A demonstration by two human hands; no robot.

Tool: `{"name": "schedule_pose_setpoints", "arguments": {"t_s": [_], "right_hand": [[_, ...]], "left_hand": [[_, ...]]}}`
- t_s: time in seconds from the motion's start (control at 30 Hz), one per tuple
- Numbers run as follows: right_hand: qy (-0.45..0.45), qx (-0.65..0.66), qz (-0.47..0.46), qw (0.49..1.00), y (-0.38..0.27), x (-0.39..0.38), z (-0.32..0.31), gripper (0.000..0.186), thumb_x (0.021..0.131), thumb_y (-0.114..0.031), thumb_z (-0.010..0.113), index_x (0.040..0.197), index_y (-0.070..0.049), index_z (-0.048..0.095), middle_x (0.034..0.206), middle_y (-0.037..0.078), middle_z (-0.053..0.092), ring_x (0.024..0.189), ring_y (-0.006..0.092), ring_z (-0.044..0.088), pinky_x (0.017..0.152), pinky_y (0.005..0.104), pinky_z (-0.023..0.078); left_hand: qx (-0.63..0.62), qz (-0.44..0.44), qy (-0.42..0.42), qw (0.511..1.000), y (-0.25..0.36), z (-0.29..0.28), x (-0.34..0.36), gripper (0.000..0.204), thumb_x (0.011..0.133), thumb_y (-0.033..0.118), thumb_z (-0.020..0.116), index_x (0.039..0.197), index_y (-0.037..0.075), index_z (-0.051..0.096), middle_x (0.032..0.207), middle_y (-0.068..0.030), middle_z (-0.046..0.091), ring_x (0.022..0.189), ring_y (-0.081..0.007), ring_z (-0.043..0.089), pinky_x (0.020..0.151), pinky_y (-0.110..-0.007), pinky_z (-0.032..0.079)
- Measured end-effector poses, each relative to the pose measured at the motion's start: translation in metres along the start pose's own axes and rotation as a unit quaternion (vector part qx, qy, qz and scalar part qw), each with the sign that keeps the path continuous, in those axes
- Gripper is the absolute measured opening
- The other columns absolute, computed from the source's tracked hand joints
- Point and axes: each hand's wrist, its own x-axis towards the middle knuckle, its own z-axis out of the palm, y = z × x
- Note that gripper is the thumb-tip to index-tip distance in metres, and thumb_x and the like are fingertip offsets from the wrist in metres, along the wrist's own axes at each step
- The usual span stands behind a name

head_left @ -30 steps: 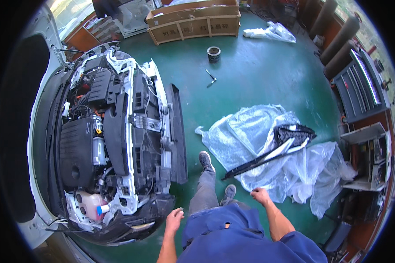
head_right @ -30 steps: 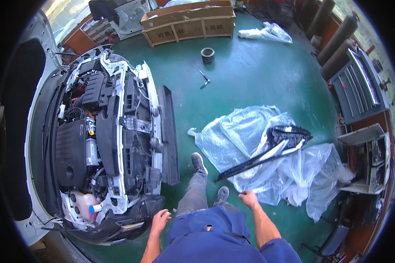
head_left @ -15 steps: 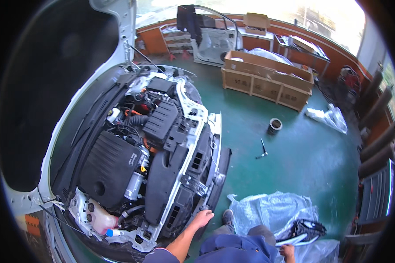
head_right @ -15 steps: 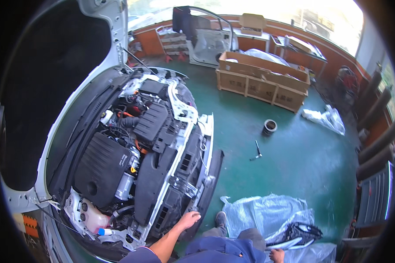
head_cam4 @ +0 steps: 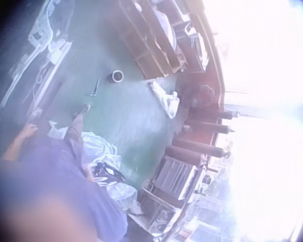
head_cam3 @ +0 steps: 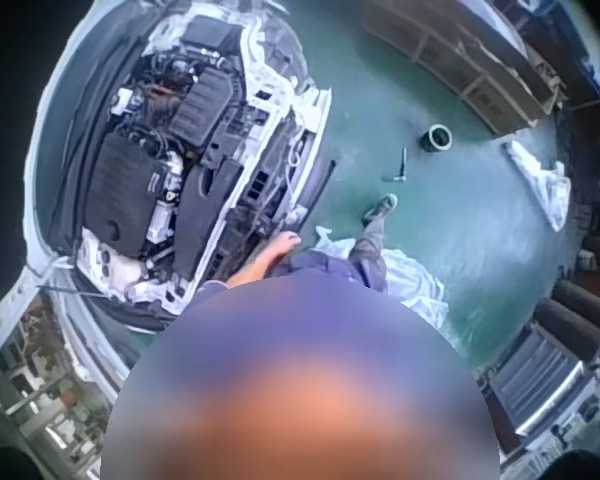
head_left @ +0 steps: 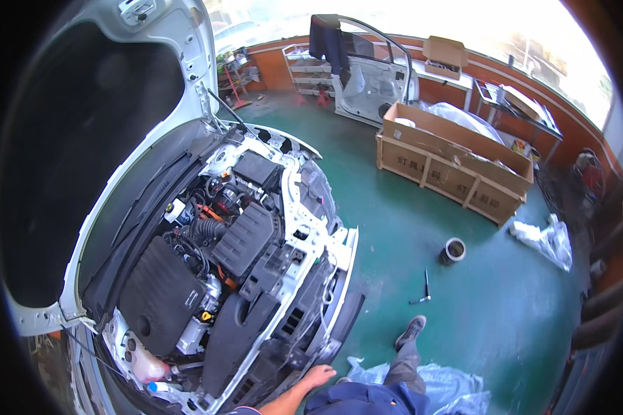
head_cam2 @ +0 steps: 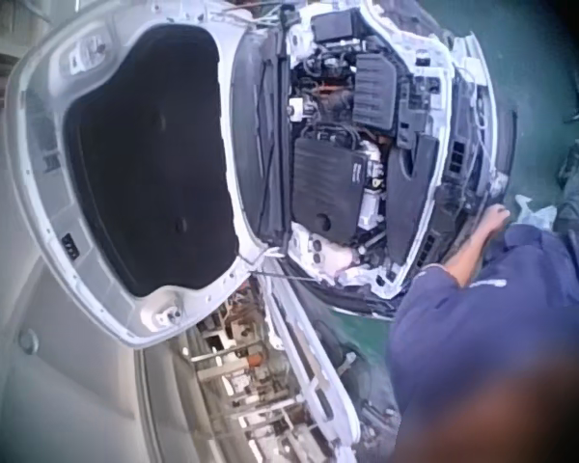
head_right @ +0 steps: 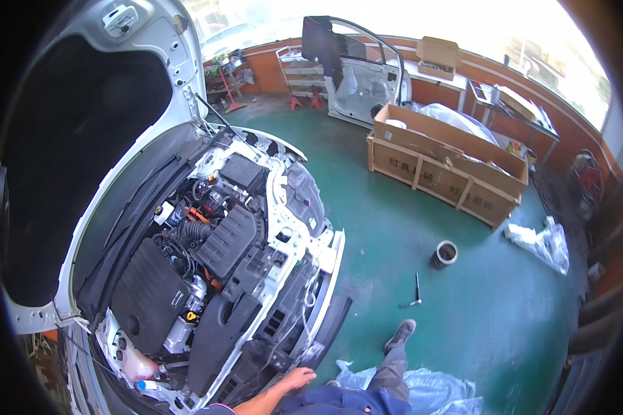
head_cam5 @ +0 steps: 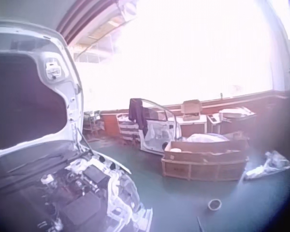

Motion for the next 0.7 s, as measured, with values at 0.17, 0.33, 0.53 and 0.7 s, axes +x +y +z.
{"name": "schedule_pose_setpoints", "arguments": {"t_s": [0.17, 0.33, 0.53, 0.7], "right_hand": [[-0.012, 0.031, -0.016, 0.999, -0.107, 0.122, -0.141, 0.034, 0.097, -0.022, 0.068, 0.125, -0.002, 0.069, 0.097, 0.015, 0.074, 0.077, 0.0253, 0.072, 0.061, 0.0361, 0.057], [0.061, 0.206, -0.061, 0.975, -0.277, 0.258, -0.307, 0.016, 0.091, -0.006, 0.066, 0.101, 0.007, 0.068, 0.077, 0.016, 0.069, 0.055, 0.0252, 0.067, 0.043, 0.0365, 0.050], [0.089, 0.129, -0.108, 0.982, -0.492, 0.346, -0.363, 0.023, 0.091, -0.005, 0.064, 0.110, 0.007, 0.064, 0.074, 0.010, 0.064, 0.053, 0.0184, 0.061, 0.043, 0.0294, 0.046], [-0.057, 0.032, -0.139, 0.988, -0.571, 0.410, -0.298, 0.029, 0.094, -0.014, 0.069, 0.118, 0.002, 0.068, 0.083, 0.011, 0.070, 0.064, 0.0193, 0.067, 0.054, 0.0320, 0.052]], "left_hand": [[0.016, -0.227, 0.015, 0.974, 0.035, 0.001, 0.041, 0.039, 0.099, 0.041, 0.071, 0.102, 0.003, 0.077, 0.086, -0.0066, 0.075, 0.071, -0.0207, 0.069, 0.065, -0.038, 0.053], [-0.006, -0.144, 0.053, 0.988, 0.149, -0.036, 0.107, 0.041, 0.095, 0.041, 0.074, 0.090, 0.001, 0.078, 0.087, -0.0109, 0.076, 0.085, -0.0230, 0.073, 0.073, -0.042, 0.056], [-0.301, -0.019, 0.159, 0.940, 0.304, -0.058, 0.192, 0.046, 0.100, 0.037, 0.070, 0.128, 0.001, 0.074, 0.109, -0.0101, 0.079, 0.089, -0.0188, 0.073, 0.083, -0.036, 0.059], [-0.146, -0.078, 0.141, 0.976, 0.325, -0.072, 0.275, 0.054, 0.096, 0.049, 0.069, 0.119, 0.001, 0.078, 0.113, -0.0159, 0.080, 0.104, -0.0295, 0.075, 0.091, -0.042, 0.057]]}}
